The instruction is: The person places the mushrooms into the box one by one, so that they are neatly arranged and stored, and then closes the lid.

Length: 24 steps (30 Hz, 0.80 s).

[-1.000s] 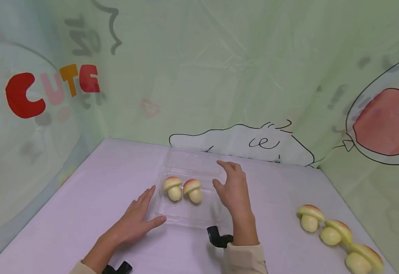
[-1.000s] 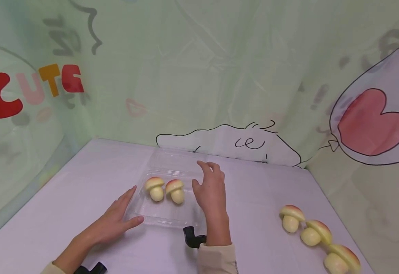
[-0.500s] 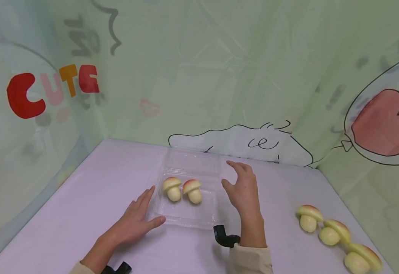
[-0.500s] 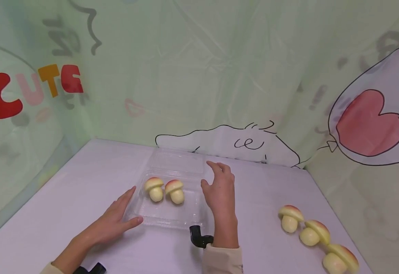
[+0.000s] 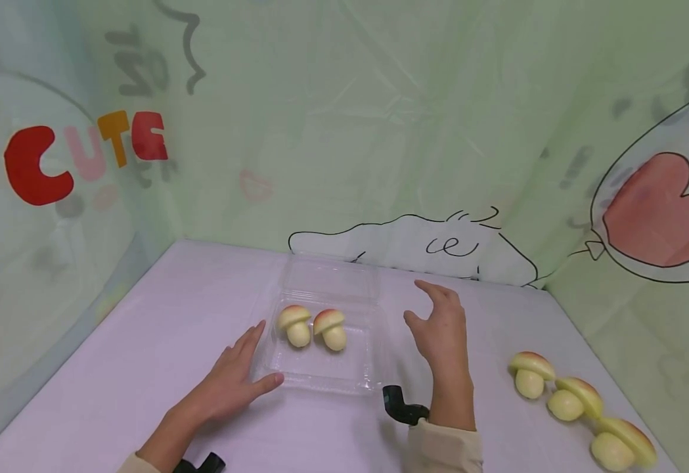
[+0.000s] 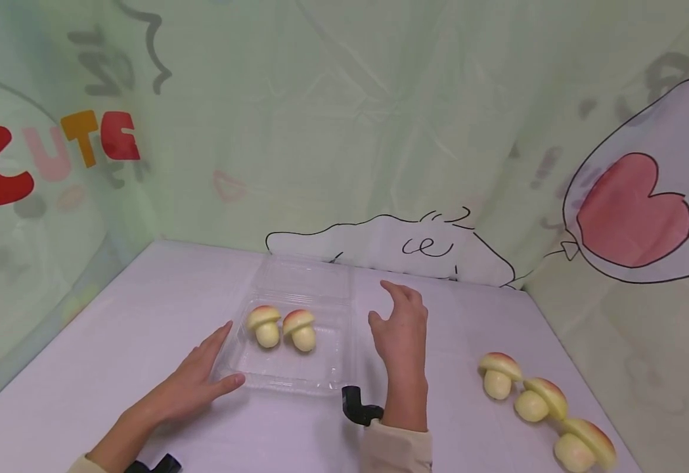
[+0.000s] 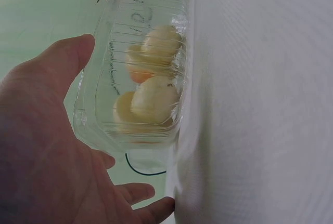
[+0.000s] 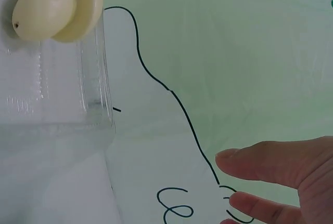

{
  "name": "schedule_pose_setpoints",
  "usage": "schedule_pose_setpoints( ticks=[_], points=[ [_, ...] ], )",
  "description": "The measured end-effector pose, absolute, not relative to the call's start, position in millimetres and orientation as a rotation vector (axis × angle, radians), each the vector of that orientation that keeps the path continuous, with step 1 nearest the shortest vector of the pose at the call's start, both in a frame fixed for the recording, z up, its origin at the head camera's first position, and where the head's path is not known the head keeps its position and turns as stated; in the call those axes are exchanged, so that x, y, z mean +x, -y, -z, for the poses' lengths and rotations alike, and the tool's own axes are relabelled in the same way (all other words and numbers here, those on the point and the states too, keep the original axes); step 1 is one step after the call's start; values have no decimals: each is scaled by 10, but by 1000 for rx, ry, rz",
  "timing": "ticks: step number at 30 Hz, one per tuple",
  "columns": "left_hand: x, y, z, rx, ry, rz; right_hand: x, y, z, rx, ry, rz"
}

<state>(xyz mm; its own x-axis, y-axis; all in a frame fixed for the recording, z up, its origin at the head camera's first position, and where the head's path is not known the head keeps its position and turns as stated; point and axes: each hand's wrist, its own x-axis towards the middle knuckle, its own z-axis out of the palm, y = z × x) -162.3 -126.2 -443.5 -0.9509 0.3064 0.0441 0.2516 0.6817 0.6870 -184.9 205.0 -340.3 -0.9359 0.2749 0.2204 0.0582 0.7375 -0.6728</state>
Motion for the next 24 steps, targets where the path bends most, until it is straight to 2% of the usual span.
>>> schedule_pose_setpoints(
  ticks=[24],
  points=[
    [-1624, 1257, 4487, 455, -2800, -1152, -1811, -2363, 3452, -449, 2564, -1008]
  ],
)
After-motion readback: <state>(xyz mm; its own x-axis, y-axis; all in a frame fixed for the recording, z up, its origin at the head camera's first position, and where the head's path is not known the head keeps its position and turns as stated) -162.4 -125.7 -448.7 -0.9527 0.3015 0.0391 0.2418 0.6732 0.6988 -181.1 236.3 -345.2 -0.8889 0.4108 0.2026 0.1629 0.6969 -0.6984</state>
